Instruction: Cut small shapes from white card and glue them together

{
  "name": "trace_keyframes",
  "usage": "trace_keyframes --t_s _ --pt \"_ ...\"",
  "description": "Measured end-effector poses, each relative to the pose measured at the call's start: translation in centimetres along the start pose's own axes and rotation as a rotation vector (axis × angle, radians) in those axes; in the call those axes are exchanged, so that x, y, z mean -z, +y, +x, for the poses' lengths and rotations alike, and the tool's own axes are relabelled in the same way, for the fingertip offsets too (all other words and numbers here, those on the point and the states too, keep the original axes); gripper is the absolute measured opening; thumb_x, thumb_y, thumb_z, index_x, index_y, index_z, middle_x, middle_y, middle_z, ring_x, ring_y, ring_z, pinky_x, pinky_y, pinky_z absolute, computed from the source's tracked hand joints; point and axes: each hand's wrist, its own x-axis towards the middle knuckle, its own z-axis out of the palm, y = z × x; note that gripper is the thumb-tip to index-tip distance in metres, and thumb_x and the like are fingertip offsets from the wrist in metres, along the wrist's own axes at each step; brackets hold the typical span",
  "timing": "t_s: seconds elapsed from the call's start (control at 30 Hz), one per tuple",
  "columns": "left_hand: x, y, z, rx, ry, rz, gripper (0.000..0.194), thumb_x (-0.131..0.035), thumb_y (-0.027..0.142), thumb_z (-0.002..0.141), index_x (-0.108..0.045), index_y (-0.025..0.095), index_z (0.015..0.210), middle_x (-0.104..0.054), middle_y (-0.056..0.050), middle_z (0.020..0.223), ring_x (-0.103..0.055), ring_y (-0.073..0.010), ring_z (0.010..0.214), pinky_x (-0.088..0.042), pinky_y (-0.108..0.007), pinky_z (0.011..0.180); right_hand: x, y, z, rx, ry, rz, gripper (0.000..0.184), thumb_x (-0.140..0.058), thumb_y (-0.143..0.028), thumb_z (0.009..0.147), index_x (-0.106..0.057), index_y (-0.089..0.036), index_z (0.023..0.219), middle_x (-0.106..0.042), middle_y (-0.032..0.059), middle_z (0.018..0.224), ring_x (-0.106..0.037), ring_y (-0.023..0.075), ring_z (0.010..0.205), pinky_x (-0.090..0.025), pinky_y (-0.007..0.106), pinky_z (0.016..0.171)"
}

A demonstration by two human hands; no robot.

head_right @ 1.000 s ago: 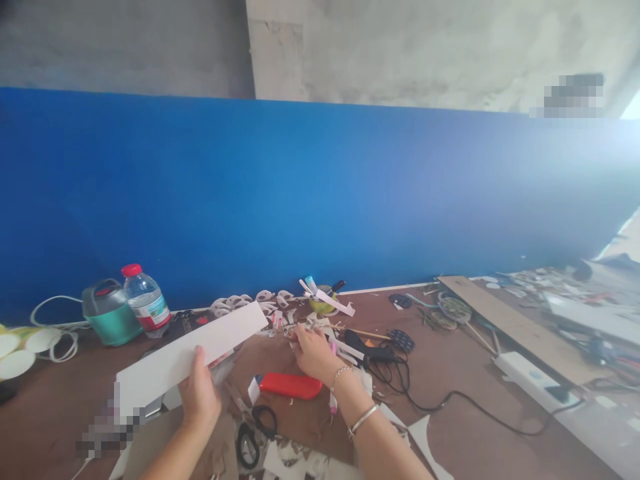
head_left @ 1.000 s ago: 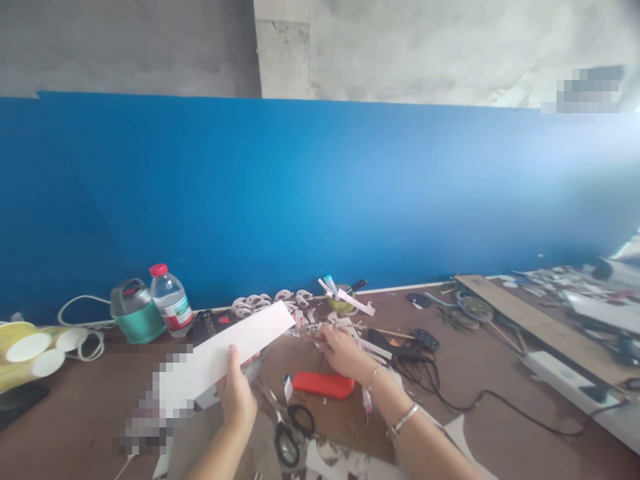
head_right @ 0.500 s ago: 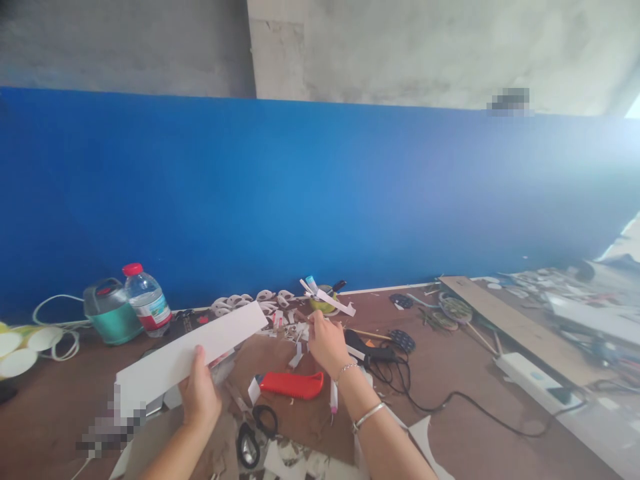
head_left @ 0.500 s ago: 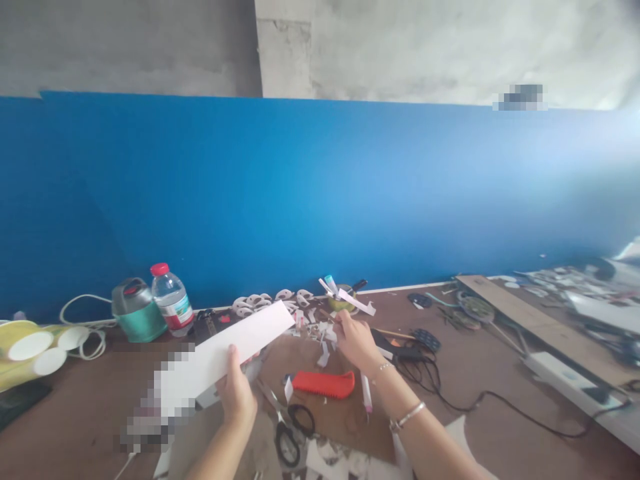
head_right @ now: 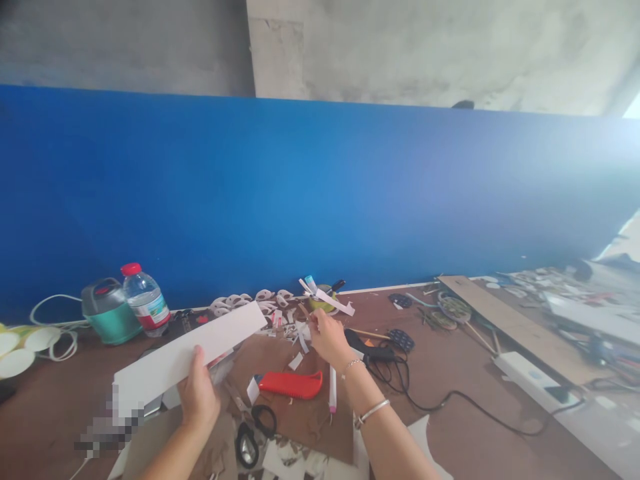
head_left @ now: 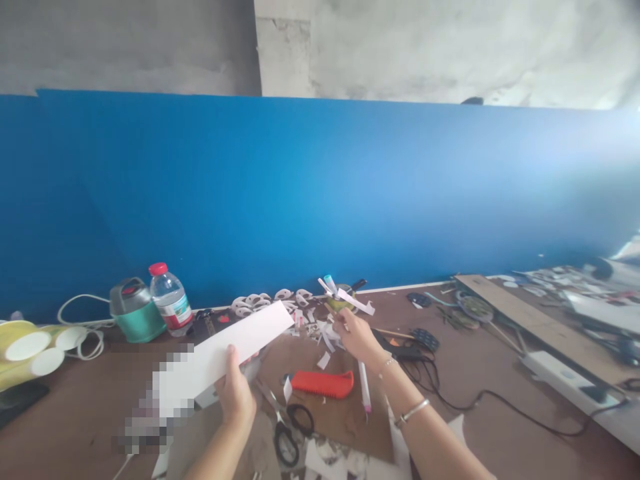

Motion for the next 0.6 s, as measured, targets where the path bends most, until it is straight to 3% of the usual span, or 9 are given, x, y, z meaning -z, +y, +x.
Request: trace_keyframes --t_s 0.13,0.27,0.5,0.6 --pt "0.0 0.1 0.1 -0.017 -0.001 0.014 0.032 -0.061 0.043 0.071 -0.067 0.012 0.077 -0.070 -0.008 0.071 -0.067 -0.0242 0.075 -0.050 -0.037 0.082 -0.7 -1.2 -0.8 0.112 -0.135 0.033 0.015 -0.038 -0.015 0.087 -0.050 -0.018 0.094 -0.068 0.0058 0.091 -0.062 0.0180 0.084 -0.036 0.024 0.068" --pt "0.2 0.0 0.3 -0.024 0.002 0.030 0.033 -0.061 0.045 0.071 -0.067 0.012 0.075 -0.069 -0.008 0.068 -0.066 -0.0237 0.073 -0.050 -0.036 0.082 -1.6 -2.6 -1.7 0.183 -0.226 -0.002 0.017 -0.042 -0.013 0.085 -0.054 -0.014 0.096 -0.067 0.0106 0.093 -0.060 0.0214 0.089 -0.035 0.028 0.072" --pt "0.2 -0.1 0.2 0.016 0.024 0.039 0.036 -0.060 0.046 0.070 -0.067 0.011 0.074 -0.069 -0.008 0.067 -0.065 -0.0230 0.069 -0.050 -0.038 0.081 -0.5 -3.8 -2.4 0.202 -0.323 -0.022 0.020 -0.044 -0.014 0.083 -0.057 -0.014 0.099 -0.068 0.0098 0.090 -0.060 0.0213 0.085 -0.034 0.027 0.068" --pt "0.1 0.1 0.1 0.002 0.031 0.031 0.036 -0.059 0.046 0.070 -0.067 0.011 0.077 -0.070 -0.008 0.068 -0.066 -0.0225 0.068 -0.050 -0.038 0.079 -0.2 -3.6 -2.1 0.161 -0.294 -0.016 0.018 -0.044 -0.014 0.084 -0.057 -0.016 0.097 -0.068 0.0081 0.087 -0.061 0.0198 0.081 -0.034 0.025 0.064"
